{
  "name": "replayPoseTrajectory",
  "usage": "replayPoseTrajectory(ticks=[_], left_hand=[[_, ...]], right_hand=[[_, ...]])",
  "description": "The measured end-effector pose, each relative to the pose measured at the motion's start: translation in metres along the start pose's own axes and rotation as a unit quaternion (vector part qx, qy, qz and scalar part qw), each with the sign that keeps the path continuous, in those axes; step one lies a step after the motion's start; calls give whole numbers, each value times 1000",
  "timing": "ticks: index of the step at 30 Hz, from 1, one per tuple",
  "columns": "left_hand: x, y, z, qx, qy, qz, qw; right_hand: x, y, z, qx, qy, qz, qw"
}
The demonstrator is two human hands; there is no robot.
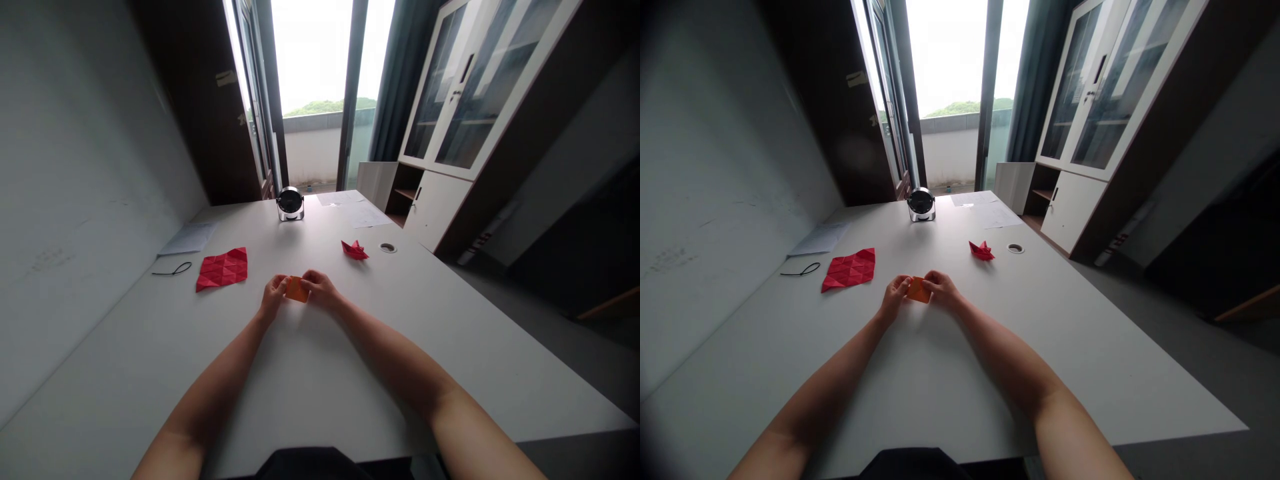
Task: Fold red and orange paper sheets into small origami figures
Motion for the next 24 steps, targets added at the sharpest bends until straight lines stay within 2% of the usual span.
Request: replayPoseTrajectory(ticks=[6, 11, 19, 24], left_hand=[[3, 2, -6, -45, -5, -33, 998], [4, 0, -7, -27, -8, -32, 999], [4, 5, -4, -5, 10, -22, 1000], [4, 4, -3, -47, 14, -25, 999]], right_hand=[[-1, 3, 1, 4, 23, -1, 1000], [-1, 5, -1, 19, 9, -14, 1000], [-3, 13, 4, 43, 40, -7, 998], [-3, 16, 2, 60, 33, 5, 998]])
Point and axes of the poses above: each hand's wrist, its own x-axis away from the middle knuckle, its own z-axis out of the back of the hand, y = z × x, the point moved 6 cm from there along -x, towards the middle knuckle, and after that the axes turned 8 degrees about x, right-handed, at the moved point
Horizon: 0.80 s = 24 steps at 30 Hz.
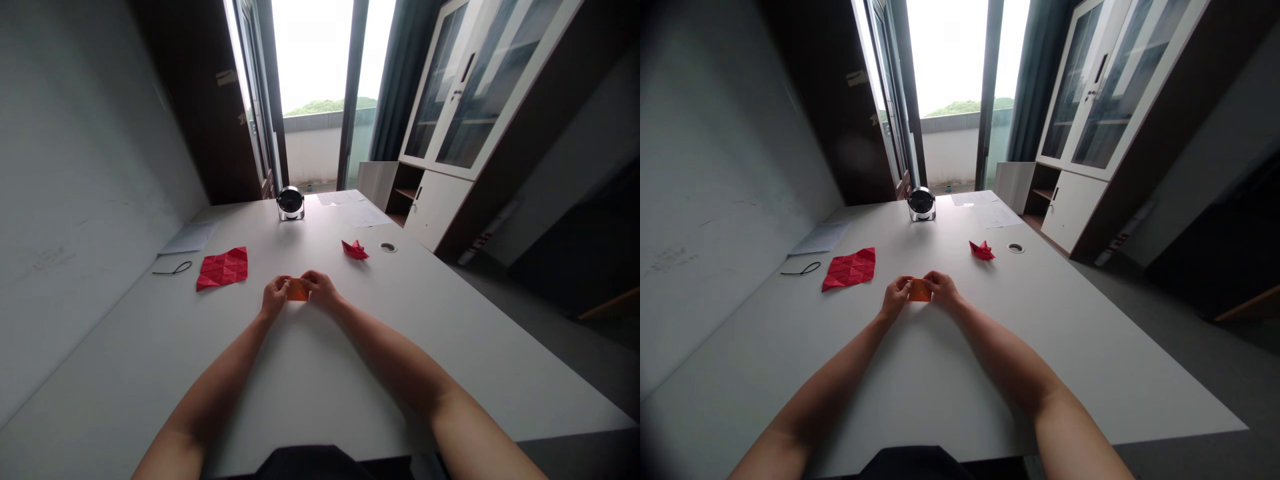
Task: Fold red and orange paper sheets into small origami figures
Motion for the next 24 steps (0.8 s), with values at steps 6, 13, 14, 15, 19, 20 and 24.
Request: replayPoseTrajectory(ticks=[6, 13, 14, 15, 19, 20, 24], left_hand=[[2, 4, -1, -64, -7, -16, 998], [4, 5, -2, -63, 0, -4, 998], [3, 5, -1, -58, 3, -3, 998], [2, 4, -1, -52, 7, -2, 999], [0, 4, 2, -25, 27, 0, 999], [0, 4, 2, -21, 28, 1, 999], [1, 4, -1, -26, 16, 11, 999]], right_hand=[[1, 1, -1, 71, 2, 20, 997], [3, -7, -1, 107, 6, 24, 994], [3, -7, 0, 106, 11, 23, 994], [3, -8, 1, 103, 18, 20, 994], [3, -6, 3, 72, 31, 2, 997], [3, -6, 4, 71, 32, 2, 997], [4, -8, 6, 103, 46, 16, 993]])
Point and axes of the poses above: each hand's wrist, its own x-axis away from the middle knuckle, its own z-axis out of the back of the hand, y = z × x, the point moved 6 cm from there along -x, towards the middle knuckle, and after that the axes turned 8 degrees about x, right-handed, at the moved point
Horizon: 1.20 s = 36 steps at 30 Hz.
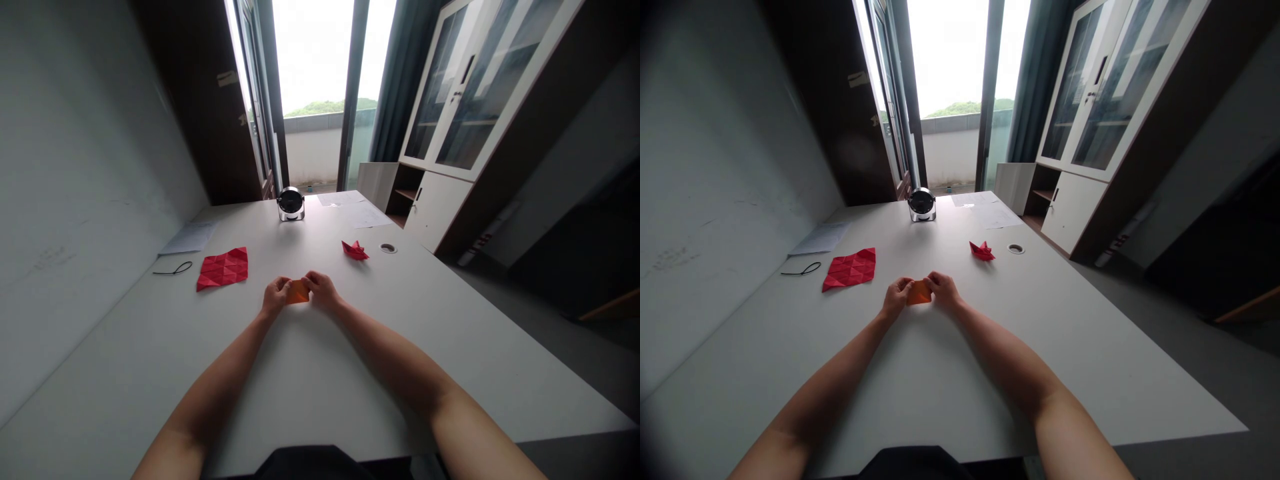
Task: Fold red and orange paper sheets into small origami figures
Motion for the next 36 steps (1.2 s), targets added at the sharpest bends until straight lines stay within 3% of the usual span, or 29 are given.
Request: replayPoseTrajectory(ticks=[6, 14, 18, 21, 27, 36], left_hand=[[4, 0, -8, -23, -39, 18, 999], [5, 1, -9, -66, -60, -3, 996], [1, -6, -6, -56, -61, 18, 996], [-4, -8, -1, -27, -40, 16, 999], [-9, -9, 10, 47, 18, 4, 999], [-12, -13, 5, 106, -17, 6, 994]], right_hand=[[1, 0, 5, 9, 44, -3, 999], [-1, 0, 6, -9, 48, -4, 999], [-1, -1, 6, -68, 45, -9, 997], [-1, -3, 4, -126, 23, -16, 992], [0, -9, -4, -154, -79, -17, 985], [-4, -4, 1, -166, -62, 0, 984]])
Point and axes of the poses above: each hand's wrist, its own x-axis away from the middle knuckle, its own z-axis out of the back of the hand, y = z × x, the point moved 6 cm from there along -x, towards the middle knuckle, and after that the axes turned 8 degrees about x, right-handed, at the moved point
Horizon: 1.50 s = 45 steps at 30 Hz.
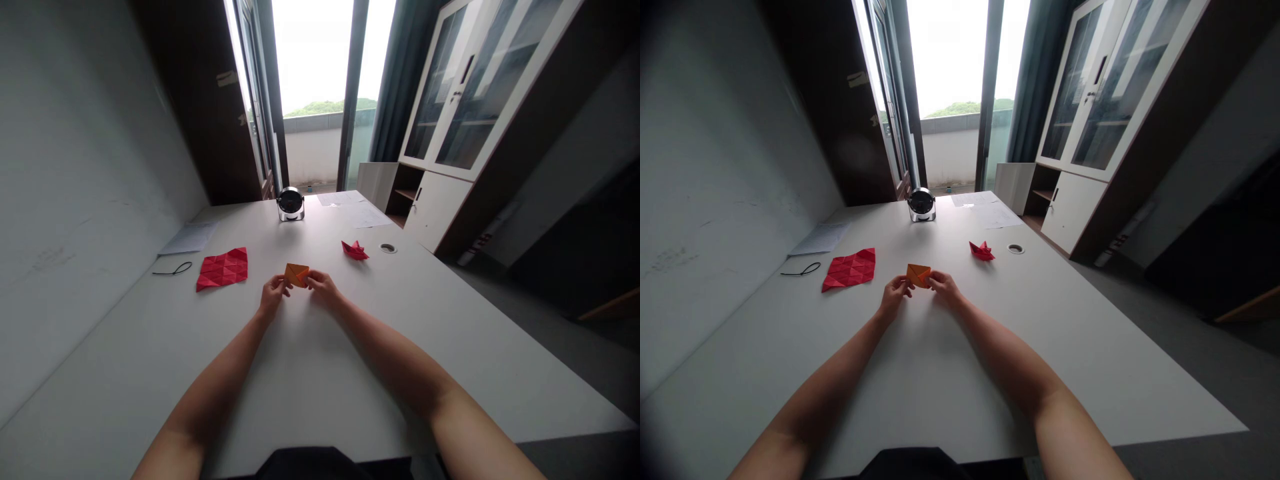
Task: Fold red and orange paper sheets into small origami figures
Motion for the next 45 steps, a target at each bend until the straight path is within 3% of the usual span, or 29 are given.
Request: replayPoseTrajectory(ticks=[14, 24, 29, 40, 45], left_hand=[[5, 0, -13, -55, -72, 6, 996], [12, 2, -12, -66, -71, 51, 994], [12, 1, -16, -65, -86, 33, 994], [10, 5, -12, -93, -28, -5, 995], [10, 7, -12, -87, -29, -10, 996]], right_hand=[[-1, 7, 2, -29, 2, -24, 999], [1, 9, -6, 136, -19, -20, 990], [2, 9, -5, 189, 11, 4, 982], [2, 8, -4, 171, 37, 1, 985], [3, 7, -4, 162, 32, -12, 986]])
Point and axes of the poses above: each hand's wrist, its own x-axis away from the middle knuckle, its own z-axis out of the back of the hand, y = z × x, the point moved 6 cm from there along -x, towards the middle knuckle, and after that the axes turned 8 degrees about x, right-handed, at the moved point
